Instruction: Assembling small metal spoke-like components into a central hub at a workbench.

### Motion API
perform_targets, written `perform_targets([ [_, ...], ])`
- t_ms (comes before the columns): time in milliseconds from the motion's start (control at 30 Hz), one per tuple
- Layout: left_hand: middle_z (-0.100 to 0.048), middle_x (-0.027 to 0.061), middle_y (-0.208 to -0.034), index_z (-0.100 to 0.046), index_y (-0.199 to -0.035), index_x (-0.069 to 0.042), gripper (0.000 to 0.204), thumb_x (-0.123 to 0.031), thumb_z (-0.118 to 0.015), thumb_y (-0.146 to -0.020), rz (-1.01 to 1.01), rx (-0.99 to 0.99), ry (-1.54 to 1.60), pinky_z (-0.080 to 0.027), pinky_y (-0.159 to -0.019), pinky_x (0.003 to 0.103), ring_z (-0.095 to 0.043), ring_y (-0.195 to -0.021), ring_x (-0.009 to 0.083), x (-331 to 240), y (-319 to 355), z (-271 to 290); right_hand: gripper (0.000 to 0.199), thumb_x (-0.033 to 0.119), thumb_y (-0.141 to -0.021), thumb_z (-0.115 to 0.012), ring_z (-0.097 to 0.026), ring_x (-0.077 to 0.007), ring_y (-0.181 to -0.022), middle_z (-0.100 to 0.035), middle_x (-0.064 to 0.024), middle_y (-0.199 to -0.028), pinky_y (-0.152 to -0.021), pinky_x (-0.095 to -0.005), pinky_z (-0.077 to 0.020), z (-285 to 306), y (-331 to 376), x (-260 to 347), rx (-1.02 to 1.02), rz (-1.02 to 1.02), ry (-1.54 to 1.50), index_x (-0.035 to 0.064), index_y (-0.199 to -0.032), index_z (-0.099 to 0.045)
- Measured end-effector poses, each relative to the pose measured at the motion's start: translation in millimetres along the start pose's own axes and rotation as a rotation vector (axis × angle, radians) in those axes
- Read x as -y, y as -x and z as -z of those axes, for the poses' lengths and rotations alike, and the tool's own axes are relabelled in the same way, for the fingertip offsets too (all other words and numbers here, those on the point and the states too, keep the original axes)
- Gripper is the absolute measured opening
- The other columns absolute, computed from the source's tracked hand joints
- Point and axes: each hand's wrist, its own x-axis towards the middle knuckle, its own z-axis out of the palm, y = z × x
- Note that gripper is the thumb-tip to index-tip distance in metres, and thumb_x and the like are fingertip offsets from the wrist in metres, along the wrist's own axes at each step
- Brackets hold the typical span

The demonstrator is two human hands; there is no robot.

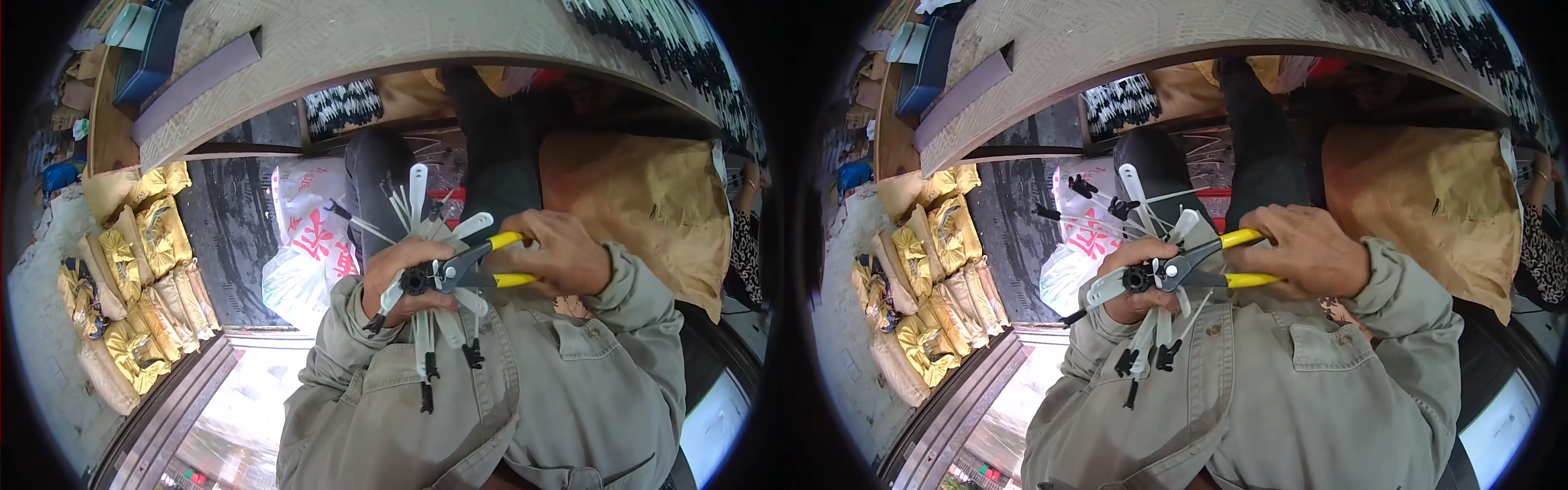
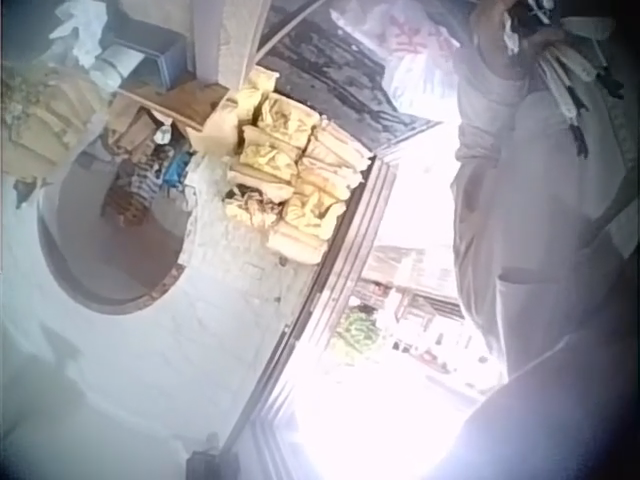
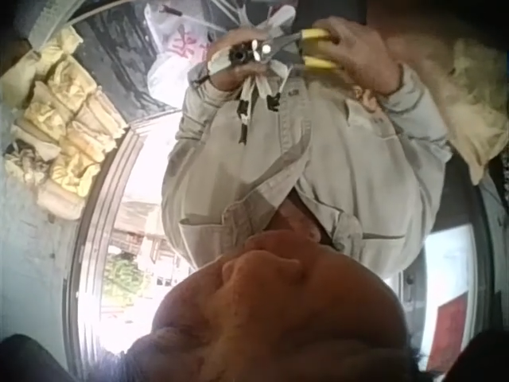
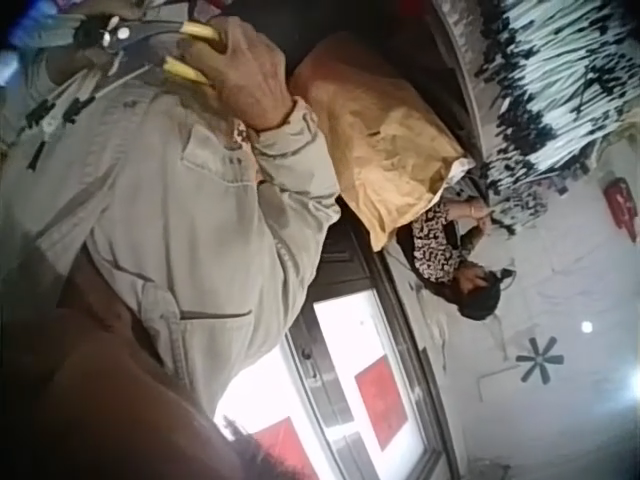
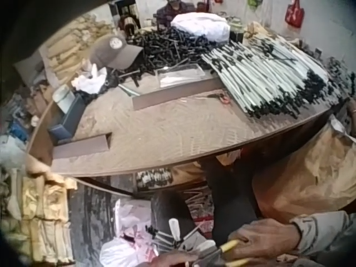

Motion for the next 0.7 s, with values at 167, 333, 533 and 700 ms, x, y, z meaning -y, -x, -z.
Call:
perform_targets([
  [167,-0.061,0.011,-0.084,-0.058,-0.103,-0.001,0.051,-0.015,-0.083,-0.06,-0.041,-0.174,-0.088,-0.046,-0.065,0.029,-0.06,-0.073,0.0205,3,-1,-13,0.024,0.022,-0.069,-0.07,-0.054,-0.0238,-0.077,-0.055,-0.009,-0.093,-0.065,-0.0327,-0.0418,-27,1,-11,-0.276,-0.135,0.368,0.0083,-0.087,-0.062],
  [333,-0.062,0.0109,-0.086,-0.058,-0.102,-0.001,0.048,-0.013,-0.082,-0.062,0.001,-0.33,-0.074,-0.046,-0.066,0.027,-0.06,-0.075,0.0174,5,4,-21,0.022,0.026,-0.07,-0.068,-0.055,-0.0241,-0.071,-0.054,-0.0103,-0.084,-0.058,-0.0325,-0.0423,-42,-3,-28,-0.284,-0.091,0.402,0.0062,-0.075,-0.059],
  [533,-0.062,0.011,-0.088,-0.058,-0.103,-0.001,0.048,-0.012,-0.081,-0.063,-0.011,-0.256,-0.063,-0.046,-0.068,0.026,-0.062,-0.078,0.0178,1,0,-19,0.017,0.021,-0.066,-0.067,-0.052,-0.02,-0.065,-0.044,-0.0053,-0.076,-0.056,-0.0313,-0.0404,-28,6,-27,-0.2,-0.053,0.511,0.0117,-0.074,-0.054],
  [700,-0.06,0.008,-0.082,-0.06,-0.098,-0.001,0.049,-0.017,-0.083,-0.058,0.029,-0.093,-0.082,-0.044,-0.065,0.027,-0.059,-0.073,0.0171,1,-1,-15,0.022,0.025,-0.075,-0.067,-0.055,-0.0269,-0.06,-0.052,-0.0089,-0.07,-0.05,-0.0358,-0.04,25,6,-11,0.168,-0.155,0.124,0.0064,-0.078,-0.056],
])
